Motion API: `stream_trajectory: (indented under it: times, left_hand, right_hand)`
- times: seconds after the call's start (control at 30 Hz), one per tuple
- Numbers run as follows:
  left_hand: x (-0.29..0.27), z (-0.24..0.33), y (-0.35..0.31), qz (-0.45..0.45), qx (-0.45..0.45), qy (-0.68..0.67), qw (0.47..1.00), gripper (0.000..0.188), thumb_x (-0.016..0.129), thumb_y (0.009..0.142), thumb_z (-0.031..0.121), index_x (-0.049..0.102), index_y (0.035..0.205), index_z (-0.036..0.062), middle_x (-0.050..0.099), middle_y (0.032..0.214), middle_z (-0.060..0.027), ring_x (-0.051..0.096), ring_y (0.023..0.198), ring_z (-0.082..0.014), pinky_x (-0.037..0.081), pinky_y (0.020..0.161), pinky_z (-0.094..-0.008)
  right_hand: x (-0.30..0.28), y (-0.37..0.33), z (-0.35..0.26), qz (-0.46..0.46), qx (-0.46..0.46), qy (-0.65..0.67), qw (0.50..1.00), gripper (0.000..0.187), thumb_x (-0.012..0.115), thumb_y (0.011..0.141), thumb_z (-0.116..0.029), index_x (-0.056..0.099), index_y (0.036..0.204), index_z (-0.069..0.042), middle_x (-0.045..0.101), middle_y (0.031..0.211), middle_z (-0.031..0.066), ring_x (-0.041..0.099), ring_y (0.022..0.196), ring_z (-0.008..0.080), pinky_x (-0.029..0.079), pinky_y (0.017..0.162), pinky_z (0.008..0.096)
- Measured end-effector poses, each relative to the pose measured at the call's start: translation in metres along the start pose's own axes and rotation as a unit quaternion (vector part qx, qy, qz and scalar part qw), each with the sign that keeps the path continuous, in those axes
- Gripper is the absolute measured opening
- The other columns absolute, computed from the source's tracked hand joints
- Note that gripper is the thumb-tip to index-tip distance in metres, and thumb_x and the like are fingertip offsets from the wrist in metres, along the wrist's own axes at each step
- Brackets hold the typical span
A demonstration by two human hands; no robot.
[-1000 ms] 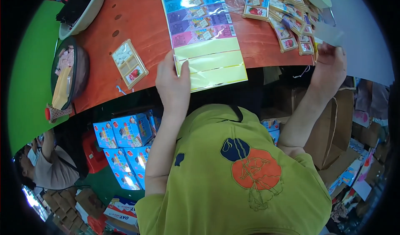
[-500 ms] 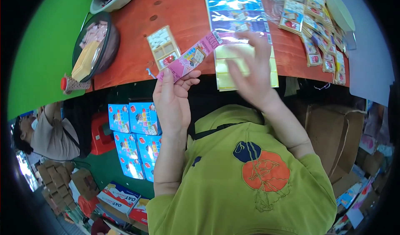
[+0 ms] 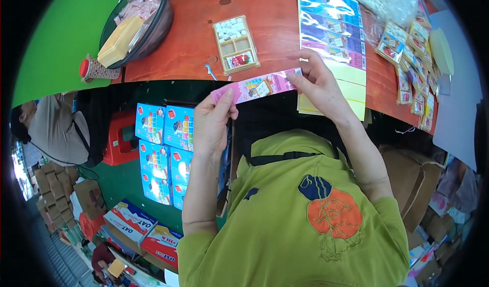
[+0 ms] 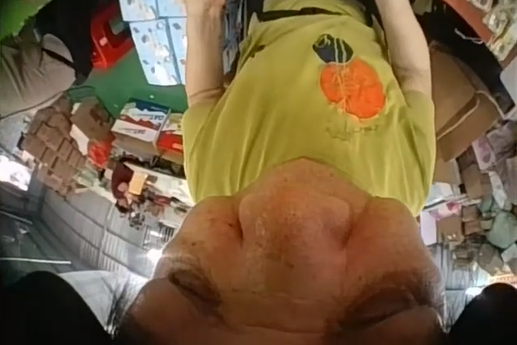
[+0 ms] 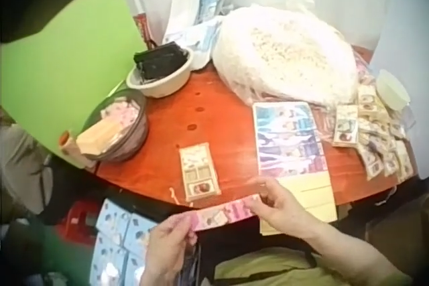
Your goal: Applying labels and stickers to small plastic trays filled with items.
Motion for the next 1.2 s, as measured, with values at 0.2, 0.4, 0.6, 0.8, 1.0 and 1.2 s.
stream_trajectory:
  times: [0.2, 0.4, 0.6, 0.8, 1.0, 1.2]
  left_hand:
    - [-0.014, 0.062, 0.040, 0.109, 0.130, 0.078, 0.982, 0.071, 0.072, 0.086, -0.004, 0.032, 0.144, -0.0093, 0.064, 0.081, -0.0082, 0.055, 0.060, -0.0087, 0.040, 0.048, -0.0220]
    - [-0.026, 0.062, 0.088, 0.128, 0.121, 0.121, 0.977, 0.062, 0.073, 0.085, 0.000, 0.040, 0.136, -0.0054, 0.065, 0.083, -0.0087, 0.056, 0.061, -0.0073, 0.042, 0.048, -0.0206]
    - [-0.024, 0.062, 0.095, 0.131, 0.107, 0.152, 0.974, 0.058, 0.073, 0.085, 0.001, 0.042, 0.134, -0.0048, 0.065, 0.084, -0.0083, 0.056, 0.061, -0.0069, 0.041, 0.047, -0.0205]
    - [-0.025, 0.056, 0.097, 0.139, 0.113, 0.171, 0.969, 0.054, 0.072, 0.085, 0.000, 0.045, 0.131, -0.0047, 0.065, 0.082, -0.0079, 0.055, 0.060, -0.0068, 0.040, 0.047, -0.0212]
    - [-0.025, 0.055, 0.101, 0.156, 0.135, 0.223, 0.953, 0.052, 0.074, 0.084, 0.005, 0.049, 0.128, -0.0043, 0.067, 0.083, -0.0091, 0.059, 0.064, -0.0100, 0.046, 0.054, -0.0266]
    - [-0.005, 0.066, 0.081, 0.209, 0.225, 0.461, 0.833, 0.042, 0.075, 0.084, 0.008, 0.054, 0.119, -0.0029, 0.069, 0.090, -0.0146, 0.066, 0.080, -0.0178, 0.051, 0.072, -0.0335]
  right_hand:
    - [0.021, 0.051, -0.020, 0.022, -0.074, -0.175, 0.981, 0.016, 0.063, 0.096, -0.011, 0.062, 0.110, -0.003, 0.062, 0.087, -0.0007, 0.054, 0.076, 0.0051, 0.045, 0.070, 0.0233]
    - [0.019, 0.103, -0.006, 0.027, -0.067, -0.290, 0.954, 0.014, 0.062, 0.096, -0.012, 0.064, 0.107, -0.003, 0.066, 0.090, 0.0035, 0.059, 0.084, 0.0106, 0.048, 0.081, 0.0268]
    - [0.017, 0.108, -0.001, 0.033, -0.061, -0.306, 0.949, 0.012, 0.062, 0.096, -0.012, 0.065, 0.105, -0.003, 0.066, 0.088, 0.0033, 0.057, 0.080, 0.0106, 0.048, 0.076, 0.0266]
    - [0.021, 0.103, -0.008, 0.040, -0.085, -0.362, 0.928, 0.012, 0.064, 0.095, -0.011, 0.067, 0.105, -0.006, 0.065, 0.083, 0.0076, 0.056, 0.075, 0.0124, 0.048, 0.072, 0.0274]
    - [0.024, 0.102, -0.008, 0.041, -0.182, -0.422, 0.887, 0.014, 0.061, 0.095, -0.008, 0.070, 0.106, -0.009, 0.067, 0.093, 0.0097, 0.063, 0.079, 0.0225, 0.051, 0.073, 0.0339]
    - [0.035, 0.093, -0.004, 0.019, -0.194, -0.518, 0.833, 0.029, 0.062, 0.089, -0.003, 0.073, 0.110, -0.018, 0.061, 0.087, 0.0097, 0.064, 0.083, 0.0279, 0.054, 0.072, 0.0390]
Point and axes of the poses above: each hand's wrist, its own y-axis towards the middle knuckle, its own x-axis out of the palm, z = x × y, the point moved 8 cm from there along y, towards the middle knuckle
